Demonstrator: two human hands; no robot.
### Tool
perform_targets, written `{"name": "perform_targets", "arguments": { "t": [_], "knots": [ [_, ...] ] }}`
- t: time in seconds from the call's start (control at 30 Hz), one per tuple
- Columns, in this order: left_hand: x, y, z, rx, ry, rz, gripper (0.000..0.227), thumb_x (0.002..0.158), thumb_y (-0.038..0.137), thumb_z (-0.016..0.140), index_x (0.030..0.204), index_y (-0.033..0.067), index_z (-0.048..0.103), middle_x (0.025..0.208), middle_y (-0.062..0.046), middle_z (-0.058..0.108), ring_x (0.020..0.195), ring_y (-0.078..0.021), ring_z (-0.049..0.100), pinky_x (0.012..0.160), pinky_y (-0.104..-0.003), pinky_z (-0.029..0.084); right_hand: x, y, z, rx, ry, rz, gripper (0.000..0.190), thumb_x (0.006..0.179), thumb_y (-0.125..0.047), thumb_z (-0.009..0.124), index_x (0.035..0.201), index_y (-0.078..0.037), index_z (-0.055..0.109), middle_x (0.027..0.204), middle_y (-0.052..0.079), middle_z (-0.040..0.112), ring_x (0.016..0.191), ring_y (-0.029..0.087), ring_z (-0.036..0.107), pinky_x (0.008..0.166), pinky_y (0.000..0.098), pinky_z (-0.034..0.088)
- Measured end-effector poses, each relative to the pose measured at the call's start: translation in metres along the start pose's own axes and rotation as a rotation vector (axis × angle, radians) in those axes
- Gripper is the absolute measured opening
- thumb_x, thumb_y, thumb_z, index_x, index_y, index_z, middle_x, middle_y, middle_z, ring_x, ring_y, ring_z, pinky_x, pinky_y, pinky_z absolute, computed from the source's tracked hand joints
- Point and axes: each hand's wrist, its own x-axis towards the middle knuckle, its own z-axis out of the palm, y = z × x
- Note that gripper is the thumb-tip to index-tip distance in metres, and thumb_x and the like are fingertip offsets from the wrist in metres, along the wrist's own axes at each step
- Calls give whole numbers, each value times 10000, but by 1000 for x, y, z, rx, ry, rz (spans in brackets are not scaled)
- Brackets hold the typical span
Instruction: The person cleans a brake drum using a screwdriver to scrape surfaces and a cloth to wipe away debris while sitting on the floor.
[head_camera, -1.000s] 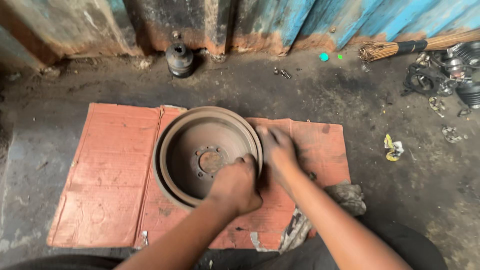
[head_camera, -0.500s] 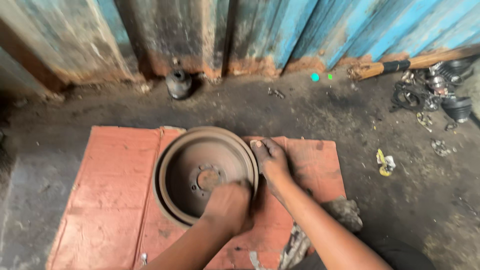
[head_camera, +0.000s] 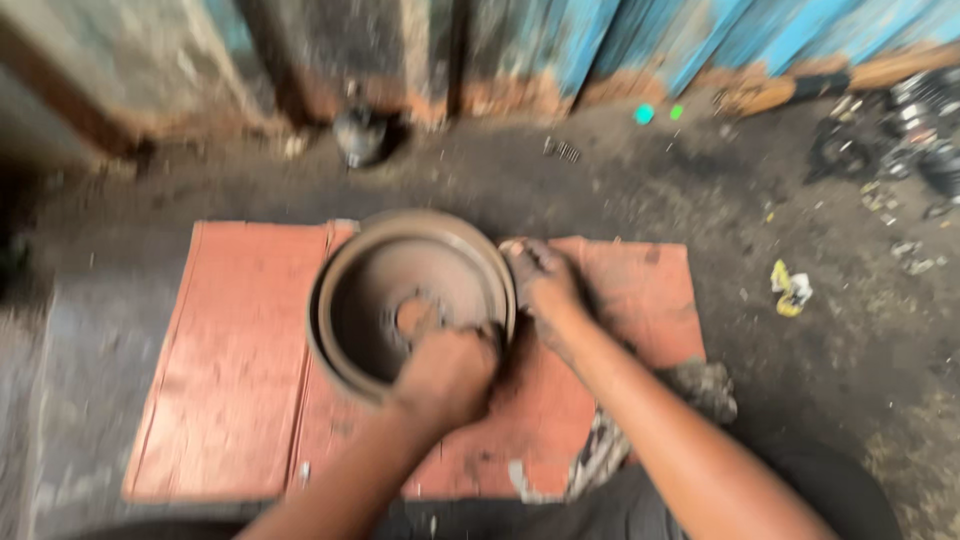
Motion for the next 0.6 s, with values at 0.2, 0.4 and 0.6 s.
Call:
{"name": "perform_targets", "arguments": {
  "t": [0.2, 0.4, 0.6],
  "knots": [
    [36, 13, -6, -51, 124, -336, 238, 766, 215, 725, 944, 59, 692, 929, -191, 718, 866, -333, 734, 747, -440, 590, -34, 22, -10, 41, 14, 85, 223, 1045, -283, 586, 962, -84, 644, 631, -54, 476, 514, 58, 406, 443, 246, 328],
    [16, -4, -16, -52, -76, -180, 408, 706, 200, 757, 1057, 30, 638, 936, -180, 717, 858, -318, 732, 750, -458, 578, 15, 0, 7, -7, 17, 10, 201, 1008, -277, 569, 1010, -126, 702, 627, -68, 529, 484, 57, 396, 421, 245, 313],
    [36, 24, 6, 163, 185, -413, 345, 717, 165, 759, 1003, 2, 655, 942, -145, 718, 874, -260, 736, 619, -380, 610, -22, 27, -10, -41, -4, 51, 232, 1052, -275, 575, 1003, -64, 659, 622, -54, 493, 481, 64, 413, 415, 250, 328]
  ]
}}
